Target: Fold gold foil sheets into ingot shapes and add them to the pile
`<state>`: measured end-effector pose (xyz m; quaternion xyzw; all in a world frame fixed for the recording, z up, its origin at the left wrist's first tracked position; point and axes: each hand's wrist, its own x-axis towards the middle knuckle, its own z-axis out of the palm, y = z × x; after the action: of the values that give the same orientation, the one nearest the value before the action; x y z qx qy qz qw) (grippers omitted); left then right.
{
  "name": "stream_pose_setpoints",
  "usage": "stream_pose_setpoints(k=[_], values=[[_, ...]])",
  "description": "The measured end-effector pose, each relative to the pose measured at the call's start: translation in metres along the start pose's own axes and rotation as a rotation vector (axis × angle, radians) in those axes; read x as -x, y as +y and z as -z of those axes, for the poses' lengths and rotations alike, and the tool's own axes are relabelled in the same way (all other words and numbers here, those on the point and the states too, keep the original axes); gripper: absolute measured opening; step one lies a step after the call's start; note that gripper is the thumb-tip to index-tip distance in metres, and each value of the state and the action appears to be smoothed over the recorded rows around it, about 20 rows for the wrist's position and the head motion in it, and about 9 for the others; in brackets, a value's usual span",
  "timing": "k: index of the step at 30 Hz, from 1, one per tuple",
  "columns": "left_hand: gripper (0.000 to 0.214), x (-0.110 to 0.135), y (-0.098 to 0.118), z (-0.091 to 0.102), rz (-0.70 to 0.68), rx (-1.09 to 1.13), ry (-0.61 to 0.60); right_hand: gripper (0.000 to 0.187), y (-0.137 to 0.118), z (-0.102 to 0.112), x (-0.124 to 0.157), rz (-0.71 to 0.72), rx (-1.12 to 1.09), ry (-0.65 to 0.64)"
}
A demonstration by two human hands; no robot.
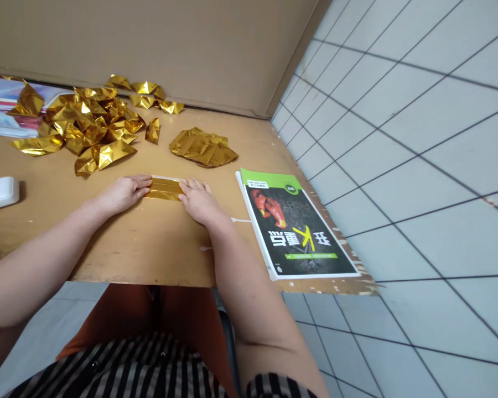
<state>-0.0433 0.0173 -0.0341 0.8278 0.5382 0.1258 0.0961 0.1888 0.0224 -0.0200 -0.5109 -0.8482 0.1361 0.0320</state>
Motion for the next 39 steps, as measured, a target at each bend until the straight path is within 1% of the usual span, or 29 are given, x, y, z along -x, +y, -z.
stream_pose_setpoints(k=[3, 6, 8, 10, 11, 13, 16, 19, 23, 25, 27, 29, 31, 34, 39], values=[[0.04, 0.002, 0.0, 0.003, 0.036, -0.021, 0.0, 0.052, 0.001, 0.002, 0.001, -0.017, 0.005, -0.003], [0.039, 0.003, 0.006, 0.006, 0.049, -0.043, 0.014, 0.051, 0.003, 0.001, 0.0, -0.013, -0.003, 0.006], [0.04, 0.004, 0.014, 0.006, -0.016, -0.045, 0.058, 0.051, 0.003, 0.0, -0.002, -0.017, -0.004, 0.003], [0.042, 0.004, 0.022, 0.003, -0.125, -0.038, 0.08, 0.051, 0.002, -0.001, -0.003, -0.023, -0.003, 0.004], [0.045, 0.004, 0.027, 0.001, -0.168, -0.034, 0.06, 0.052, 0.001, -0.001, -0.003, -0.025, -0.003, 0.003], [0.052, 0.004, 0.034, -0.005, -0.244, -0.028, -0.047, 0.052, 0.0, 0.0, -0.003, -0.032, 0.0, 0.003], [0.066, 0.005, 0.039, -0.013, -0.258, -0.016, -0.168, 0.052, -0.001, 0.0, -0.002, -0.034, 0.013, 0.006], [0.07, 0.004, 0.038, -0.015, -0.268, 0.002, -0.205, 0.051, -0.002, 0.0, -0.001, -0.027, 0.029, 0.027], [0.073, 0.004, 0.037, -0.012, -0.253, 0.011, -0.247, 0.051, -0.009, -0.001, 0.0, -0.052, 0.055, 0.088], [0.074, 0.004, 0.039, -0.011, -0.24, 0.019, -0.258, 0.054, -0.016, -0.002, 0.0, -0.029, 0.008, 0.124], [0.072, 0.004, 0.04, -0.011, -0.24, 0.044, -0.242, 0.059, -0.023, -0.005, -0.002, 0.039, -0.084, 0.137], [0.069, 0.004, 0.04, -0.011, -0.261, 0.087, -0.203, 0.065, -0.029, -0.01, -0.005, 0.112, -0.167, 0.117], [0.067, 0.004, 0.04, -0.012, -0.285, 0.126, -0.168, 0.072, -0.032, -0.015, -0.008, 0.152, -0.206, 0.078], [0.066, 0.004, 0.039, -0.012, -0.299, 0.143, -0.152, 0.082, -0.03, -0.02, -0.011, 0.14, -0.22, 0.026], [0.074, 0.003, 0.036, -0.012, -0.269, 0.101, -0.205, 0.089, -0.024, -0.02, -0.011, 0.096, -0.215, 0.007]])
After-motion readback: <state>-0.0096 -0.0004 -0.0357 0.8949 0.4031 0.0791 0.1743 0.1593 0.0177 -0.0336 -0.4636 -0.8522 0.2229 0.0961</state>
